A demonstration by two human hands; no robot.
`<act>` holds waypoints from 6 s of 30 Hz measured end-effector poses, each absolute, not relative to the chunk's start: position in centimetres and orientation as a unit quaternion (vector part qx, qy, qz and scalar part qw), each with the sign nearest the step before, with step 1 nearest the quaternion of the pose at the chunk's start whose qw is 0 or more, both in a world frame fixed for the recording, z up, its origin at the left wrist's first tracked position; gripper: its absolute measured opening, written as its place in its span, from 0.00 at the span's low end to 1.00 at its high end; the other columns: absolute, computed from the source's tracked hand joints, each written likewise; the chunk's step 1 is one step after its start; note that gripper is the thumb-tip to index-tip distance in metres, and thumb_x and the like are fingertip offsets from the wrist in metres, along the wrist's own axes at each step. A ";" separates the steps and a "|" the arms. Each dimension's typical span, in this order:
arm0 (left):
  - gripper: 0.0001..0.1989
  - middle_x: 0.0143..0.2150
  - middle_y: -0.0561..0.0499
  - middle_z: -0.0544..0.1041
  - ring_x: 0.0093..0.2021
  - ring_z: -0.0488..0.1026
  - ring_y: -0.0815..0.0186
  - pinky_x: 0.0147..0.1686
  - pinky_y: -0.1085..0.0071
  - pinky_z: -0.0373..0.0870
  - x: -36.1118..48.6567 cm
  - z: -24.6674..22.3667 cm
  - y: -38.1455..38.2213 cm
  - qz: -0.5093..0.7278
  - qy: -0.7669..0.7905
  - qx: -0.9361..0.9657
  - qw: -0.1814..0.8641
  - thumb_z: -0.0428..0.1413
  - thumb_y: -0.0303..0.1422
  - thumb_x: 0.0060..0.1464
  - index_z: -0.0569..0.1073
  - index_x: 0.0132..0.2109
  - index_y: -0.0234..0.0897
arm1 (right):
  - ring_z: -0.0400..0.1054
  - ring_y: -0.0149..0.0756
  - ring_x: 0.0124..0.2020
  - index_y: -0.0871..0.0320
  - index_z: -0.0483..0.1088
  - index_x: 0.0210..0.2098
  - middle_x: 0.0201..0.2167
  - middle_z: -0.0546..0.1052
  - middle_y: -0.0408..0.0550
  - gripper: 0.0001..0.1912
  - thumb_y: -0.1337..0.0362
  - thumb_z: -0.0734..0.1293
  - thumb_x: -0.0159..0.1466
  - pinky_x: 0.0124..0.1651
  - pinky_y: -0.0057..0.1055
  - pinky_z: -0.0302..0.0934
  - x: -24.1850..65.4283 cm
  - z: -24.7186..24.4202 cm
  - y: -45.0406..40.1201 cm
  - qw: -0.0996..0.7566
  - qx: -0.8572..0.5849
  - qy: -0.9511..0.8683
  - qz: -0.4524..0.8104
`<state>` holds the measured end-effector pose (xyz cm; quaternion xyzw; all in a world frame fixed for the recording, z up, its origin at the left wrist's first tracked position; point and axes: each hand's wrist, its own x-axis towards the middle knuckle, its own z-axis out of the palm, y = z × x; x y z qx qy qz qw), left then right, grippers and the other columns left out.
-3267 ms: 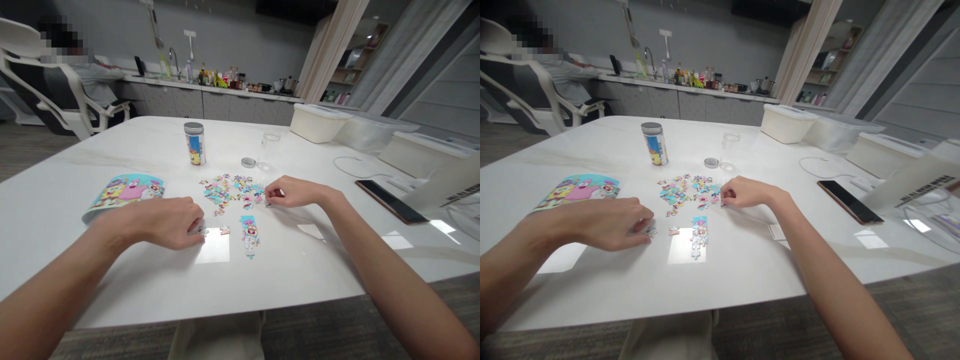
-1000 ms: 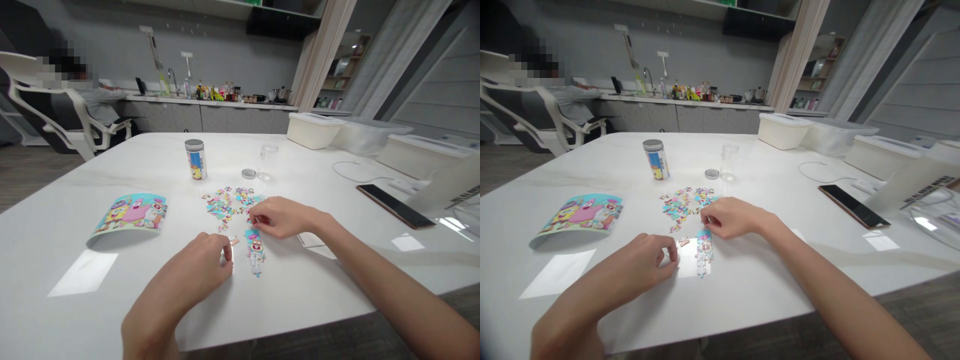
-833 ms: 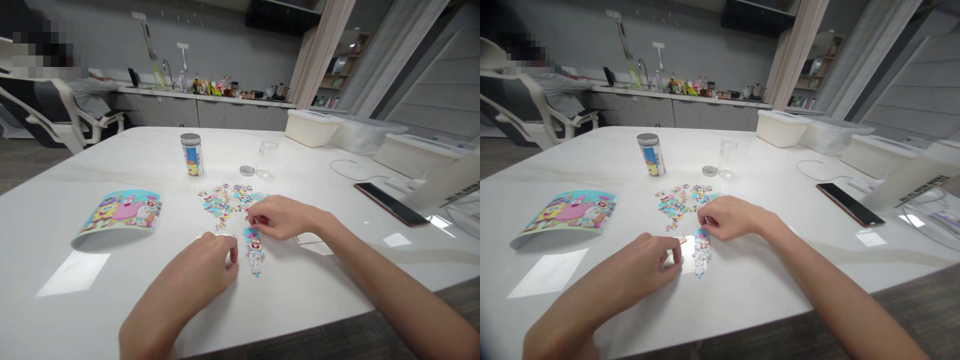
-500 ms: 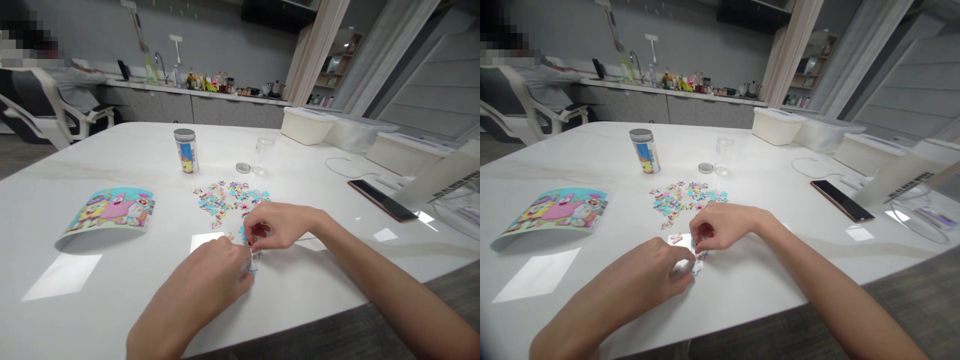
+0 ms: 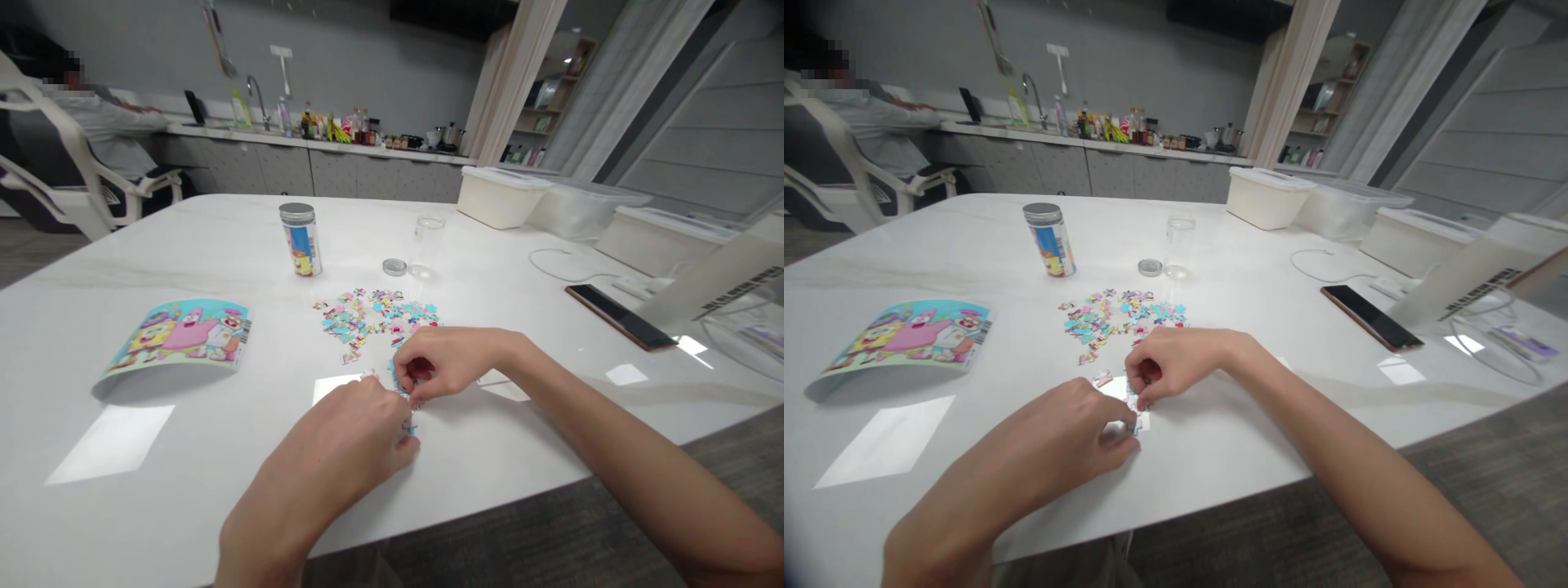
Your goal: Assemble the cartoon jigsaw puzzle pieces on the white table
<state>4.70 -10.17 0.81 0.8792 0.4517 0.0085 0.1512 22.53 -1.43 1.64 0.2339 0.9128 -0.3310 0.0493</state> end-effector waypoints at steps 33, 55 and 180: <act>0.11 0.22 0.50 0.71 0.23 0.65 0.66 0.25 0.69 0.54 4.5 1.0 -10.2 -0.008 0.440 0.888 0.135 0.49 0.30 0.55 0.72 0.26 0.37 | 0.58 0.25 0.23 0.60 0.69 0.29 0.21 0.67 0.39 0.06 0.64 0.68 0.60 0.29 0.25 0.51 22.5 1.6 -1.5 0.055 0.221 0.918 -0.325; 0.11 0.30 0.47 0.76 0.35 0.74 0.57 0.33 0.65 0.63 5.1 -0.3 -10.5 0.017 0.516 0.842 0.158 0.48 0.28 0.56 0.76 0.38 0.39 | 0.60 0.25 0.24 0.60 0.68 0.30 0.22 0.68 0.39 0.04 0.67 0.66 0.60 0.30 0.25 0.52 22.4 1.8 -1.6 0.060 0.223 0.918 -0.322; 0.07 0.32 0.51 0.70 0.32 0.71 0.63 0.33 0.66 0.69 9.0 -3.7 -16.5 0.334 0.651 0.681 0.030 0.51 0.26 0.58 0.72 0.33 0.37 | 0.59 0.25 0.23 0.60 0.69 0.29 0.22 0.68 0.39 0.08 0.62 0.66 0.62 0.28 0.25 0.51 22.4 1.8 -2.0 0.057 0.259 0.911 -0.317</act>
